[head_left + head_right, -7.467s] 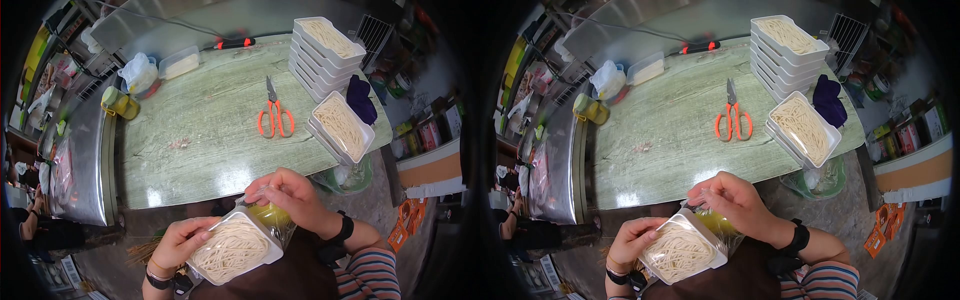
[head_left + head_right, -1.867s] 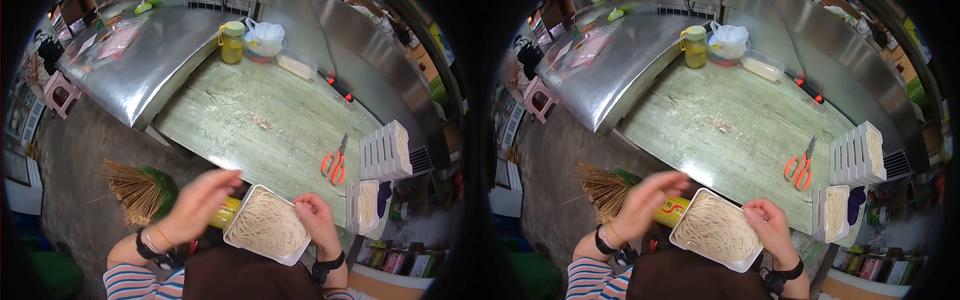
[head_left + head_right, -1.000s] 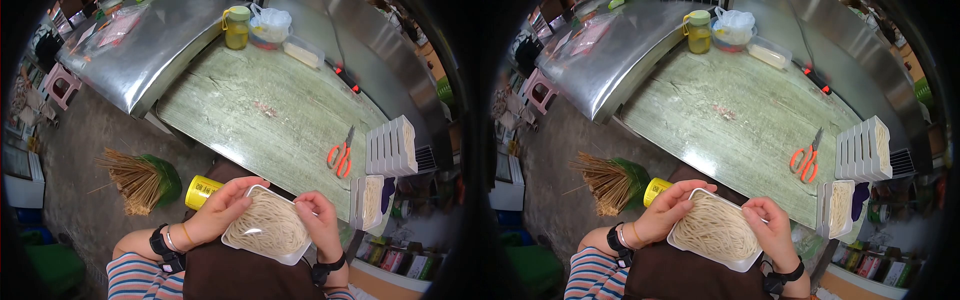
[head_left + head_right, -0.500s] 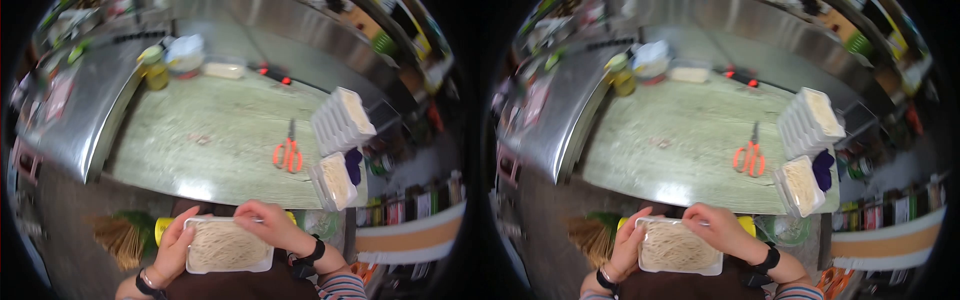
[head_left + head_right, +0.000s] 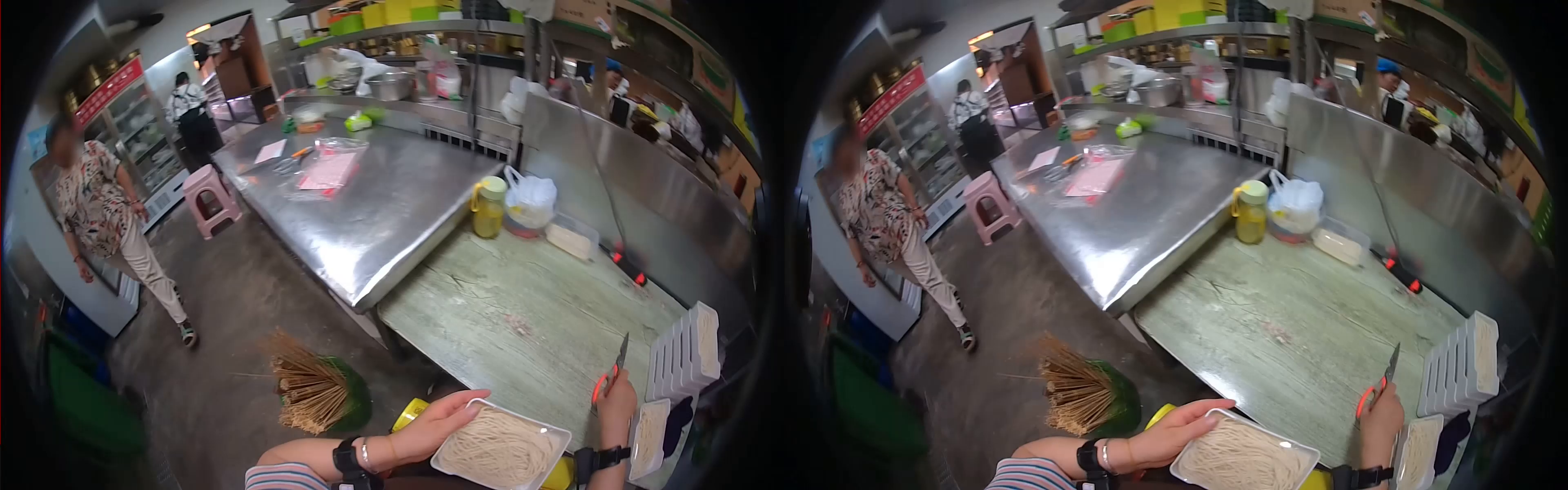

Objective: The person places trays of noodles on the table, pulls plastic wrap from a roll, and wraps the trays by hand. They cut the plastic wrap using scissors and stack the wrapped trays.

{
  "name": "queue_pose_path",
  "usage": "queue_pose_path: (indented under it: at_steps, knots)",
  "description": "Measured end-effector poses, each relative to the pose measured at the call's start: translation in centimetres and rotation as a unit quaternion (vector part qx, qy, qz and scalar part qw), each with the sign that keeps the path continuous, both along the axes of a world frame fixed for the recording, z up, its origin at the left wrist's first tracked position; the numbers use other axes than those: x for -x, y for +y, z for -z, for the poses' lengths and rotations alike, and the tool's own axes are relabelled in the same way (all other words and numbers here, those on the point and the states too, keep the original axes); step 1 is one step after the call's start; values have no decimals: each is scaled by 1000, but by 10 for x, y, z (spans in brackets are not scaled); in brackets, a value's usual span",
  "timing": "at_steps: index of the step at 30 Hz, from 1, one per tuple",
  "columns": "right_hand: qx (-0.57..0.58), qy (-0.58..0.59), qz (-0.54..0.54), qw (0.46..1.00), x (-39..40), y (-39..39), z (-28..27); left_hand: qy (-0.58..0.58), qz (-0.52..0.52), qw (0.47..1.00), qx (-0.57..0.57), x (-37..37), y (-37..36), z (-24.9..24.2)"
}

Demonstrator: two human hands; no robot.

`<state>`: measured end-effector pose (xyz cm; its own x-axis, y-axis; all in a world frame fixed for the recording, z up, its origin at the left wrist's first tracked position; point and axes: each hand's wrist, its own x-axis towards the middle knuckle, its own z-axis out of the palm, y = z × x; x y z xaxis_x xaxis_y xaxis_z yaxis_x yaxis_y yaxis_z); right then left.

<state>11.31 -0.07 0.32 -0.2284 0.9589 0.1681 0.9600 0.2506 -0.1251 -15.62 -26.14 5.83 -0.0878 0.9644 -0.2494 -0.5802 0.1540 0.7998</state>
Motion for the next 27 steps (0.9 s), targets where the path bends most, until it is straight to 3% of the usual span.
queue_pose_path:
  at_steps: [5, 7, 8, 9, 10, 12, 15, 18, 19, 20, 21, 23, 25, 27]
  knots:
    - [23, -19, -91, 995, -6, -3, -11, -48, 10, 998, -34, 10, 20, -8]
    - [89, 98, -69, 989, -11, -10, -19, -64, -3, 997, -41, 4, 32, -12]
    - [249, 305, -53, 918, -20, -9, -18, -45, -13, 998, -39, 2, 35, -20]
    - [375, 499, -24, 781, -33, -7, -16, -30, -16, 999, -36, 5, 38, -29]
    - [420, 630, -64, 650, -40, -16, -16, -42, -24, 998, -39, 5, 42, -35]
    - [407, 700, -54, 584, -38, -49, -38, -28, -42, 998, -39, 11, 54, -43]
    - [376, 701, -84, 601, -58, -87, -65, -29, -35, 998, -53, 21, 73, -34]
    - [284, 617, -78, 730, -90, -112, -84, -21, -21, 995, -94, 23, 85, -40]
    - [284, 616, -70, 731, -97, -119, -91, -25, -15, 996, -90, 25, 87, -41]
    - [226, 470, -140, 842, -105, -129, -106, -20, -14, 995, -101, 26, 89, -42]
    - [162, 301, -205, 917, -111, -138, -121, -17, -14, 993, -113, 26, 90, -43]
    - [156, 232, -214, 936, -111, -149, -141, -27, -12, 993, -117, 26, 92, -46]
    - [104, 30, -236, 966, -112, -159, -153, -36, -17, 992, -116, 26, 92, -51]
    - [99, 10, -231, 968, -111, -162, -150, -45, -1, 992, -116, 25, 93, -55]
